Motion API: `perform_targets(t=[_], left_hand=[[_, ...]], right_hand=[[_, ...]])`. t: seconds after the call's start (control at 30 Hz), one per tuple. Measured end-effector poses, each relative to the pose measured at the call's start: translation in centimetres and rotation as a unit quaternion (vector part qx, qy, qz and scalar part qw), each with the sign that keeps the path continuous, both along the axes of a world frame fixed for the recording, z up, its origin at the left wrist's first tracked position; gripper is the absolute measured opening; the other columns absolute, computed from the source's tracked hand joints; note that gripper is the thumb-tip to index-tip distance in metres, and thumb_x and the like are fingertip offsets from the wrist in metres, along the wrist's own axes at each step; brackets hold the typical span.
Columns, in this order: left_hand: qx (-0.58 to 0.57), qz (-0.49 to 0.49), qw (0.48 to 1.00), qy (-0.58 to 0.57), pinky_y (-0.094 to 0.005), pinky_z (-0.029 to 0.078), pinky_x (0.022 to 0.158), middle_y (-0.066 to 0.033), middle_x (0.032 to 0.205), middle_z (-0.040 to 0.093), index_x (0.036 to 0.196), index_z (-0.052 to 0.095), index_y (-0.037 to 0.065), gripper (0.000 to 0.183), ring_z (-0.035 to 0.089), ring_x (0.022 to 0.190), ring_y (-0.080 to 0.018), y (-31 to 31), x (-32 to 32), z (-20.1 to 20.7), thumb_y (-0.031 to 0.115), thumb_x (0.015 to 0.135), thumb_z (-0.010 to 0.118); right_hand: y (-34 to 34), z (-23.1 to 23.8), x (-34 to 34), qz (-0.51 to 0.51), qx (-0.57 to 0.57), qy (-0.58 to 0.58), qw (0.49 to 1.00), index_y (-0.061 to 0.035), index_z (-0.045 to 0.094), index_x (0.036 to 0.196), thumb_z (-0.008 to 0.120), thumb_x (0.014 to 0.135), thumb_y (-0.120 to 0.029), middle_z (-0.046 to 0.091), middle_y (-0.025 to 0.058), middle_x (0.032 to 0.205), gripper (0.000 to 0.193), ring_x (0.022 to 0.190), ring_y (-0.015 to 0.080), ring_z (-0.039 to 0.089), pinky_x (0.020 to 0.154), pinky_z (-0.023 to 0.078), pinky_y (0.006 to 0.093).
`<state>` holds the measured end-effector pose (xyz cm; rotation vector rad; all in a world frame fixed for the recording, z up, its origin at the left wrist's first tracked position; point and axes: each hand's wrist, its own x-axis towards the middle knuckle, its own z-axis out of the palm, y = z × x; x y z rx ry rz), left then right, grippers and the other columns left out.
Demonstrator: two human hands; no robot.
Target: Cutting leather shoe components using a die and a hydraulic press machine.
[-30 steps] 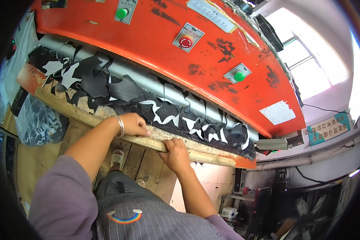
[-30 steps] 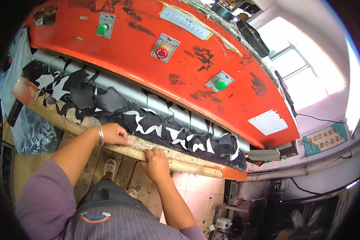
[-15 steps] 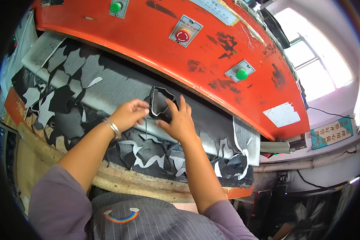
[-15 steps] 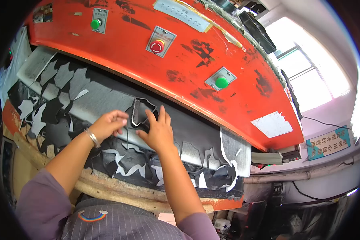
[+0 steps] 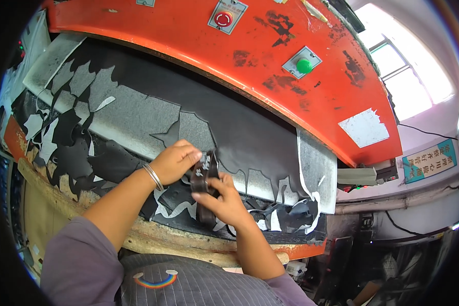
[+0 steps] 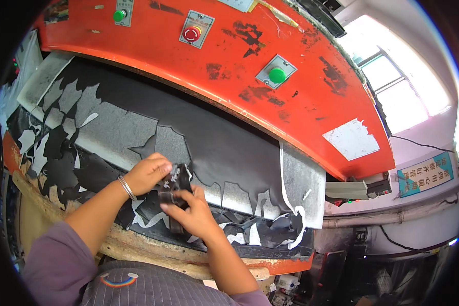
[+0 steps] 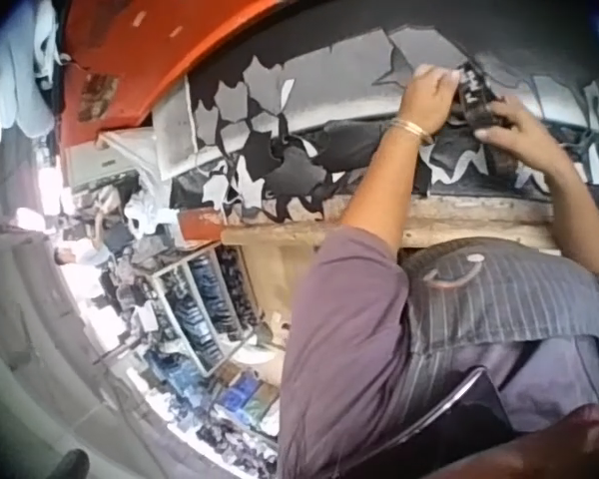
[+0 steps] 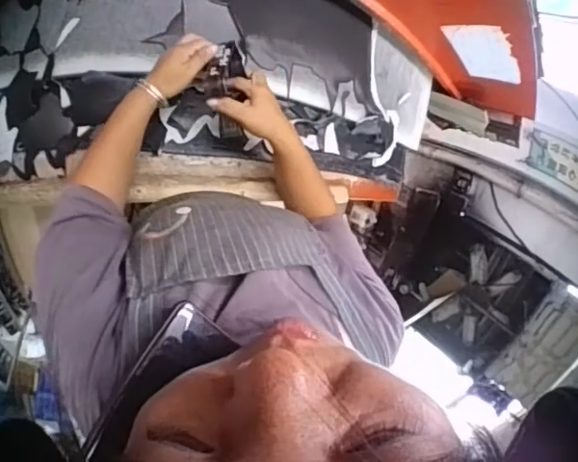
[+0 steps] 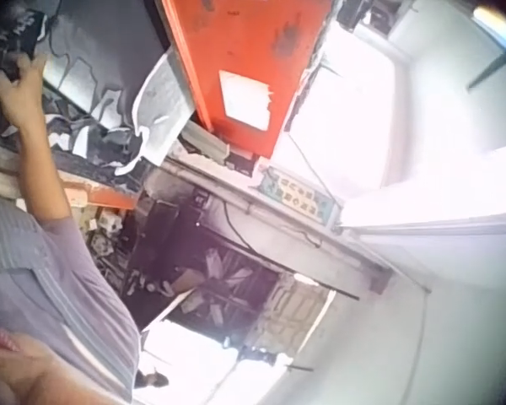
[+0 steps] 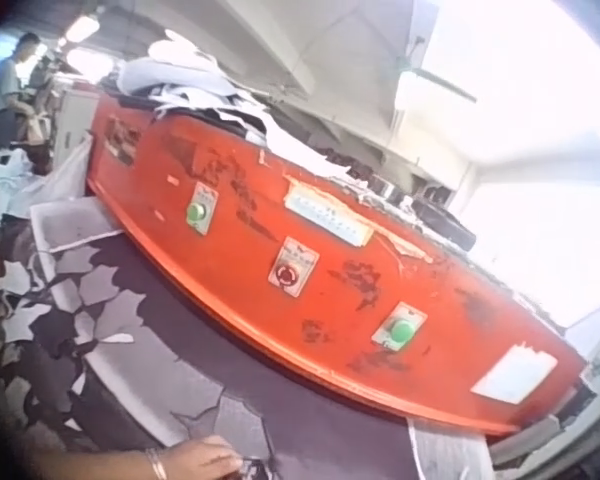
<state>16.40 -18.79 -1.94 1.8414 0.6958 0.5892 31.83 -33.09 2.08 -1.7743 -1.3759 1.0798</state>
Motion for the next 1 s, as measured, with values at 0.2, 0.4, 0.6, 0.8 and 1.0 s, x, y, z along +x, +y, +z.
perform_targets(t=[0.2, 0.4, 0.6, 0.8, 1.0], left_hand=[[0.081, 0.021, 0.996, -0.001, -0.0339, 0.048, 0.082, -0.0121, 0.096, 0.057, 0.083, 0.067, 0.002, 0.009, 0.059, 0.089, -0.027, -3.8, -1.1, -0.2, 0.009, 0.079, 0.069], [0.022, 0.072, 0.996, -0.041, -0.0321, 0.047, 0.086, -0.0125, 0.112, 0.049, 0.096, 0.06, 0.005, 0.021, 0.058, 0.095, -0.0244, -5.8, -0.6, -0.1, -0.004, 0.078, 0.065], [0.033, 0.104, 0.994, -0.011, -0.0324, 0.046, 0.082, -0.0094, 0.098, 0.054, 0.093, 0.061, 0.005, 0.017, 0.058, 0.091, -0.0228, -5.7, -0.8, 0.5, 0.0, 0.076, 0.062], [-0.066, 0.031, 0.994, 0.087, -0.0336, 0.047, 0.079, -0.0103, 0.095, 0.057, 0.099, 0.062, 0.006, 0.029, 0.058, 0.088, -0.0248, -7.0, -3.4, -0.1, -0.003, 0.071, 0.056], [0.123, 0.037, 0.981, 0.143, -0.0382, 0.043, 0.088, -0.0103, 0.104, 0.059, 0.103, 0.061, 0.008, 0.029, 0.055, 0.101, -0.0288, -8.1, -5.4, 3.3, 0.006, 0.074, 0.063]], right_hand=[[-0.5, 1.5, 4.7, -0.08, 0.06, -0.173, 0.98, -0.0054, 0.067, 0.105, 0.086, 0.06, -0.032, 0.042, 0.0271, 0.133, 0.056, 0.123, 0.0384, 0.043, 0.1, 0.04, 0.0411], [5.0, 0.5, 8.6, -0.043, 0.039, -0.324, 0.944, -0.005, 0.067, 0.106, 0.084, 0.061, -0.031, 0.039, 0.0256, 0.14, 0.054, 0.126, 0.0392, 0.039, 0.103, 0.038, 0.0419], [6.2, -0.1, 9.8, 0.061, 0.057, -0.313, 0.946, -0.0053, 0.067, 0.106, 0.084, 0.06, -0.026, 0.036, 0.0174, 0.144, 0.053, 0.125, 0.0357, 0.04, 0.101, 0.04, 0.04], [6.5, -0.2, 10.7, 0.091, 0.072, -0.306, 0.945, -0.0063, 0.064, 0.112, 0.083, 0.062, -0.026, 0.034, 0.017, 0.146, 0.057, 0.125, 0.0359, 0.04, 0.103, 0.04, 0.0399], [3.4, -2.3, 14.2, 0.005, 0.155, -0.26, 0.953, -0.0072, 0.038, 0.141, 0.084, 0.064, -0.032, 0.032, 0.0232, 0.147, 0.093, 0.131, 0.0367, 0.039, 0.107, 0.034, 0.0428]])
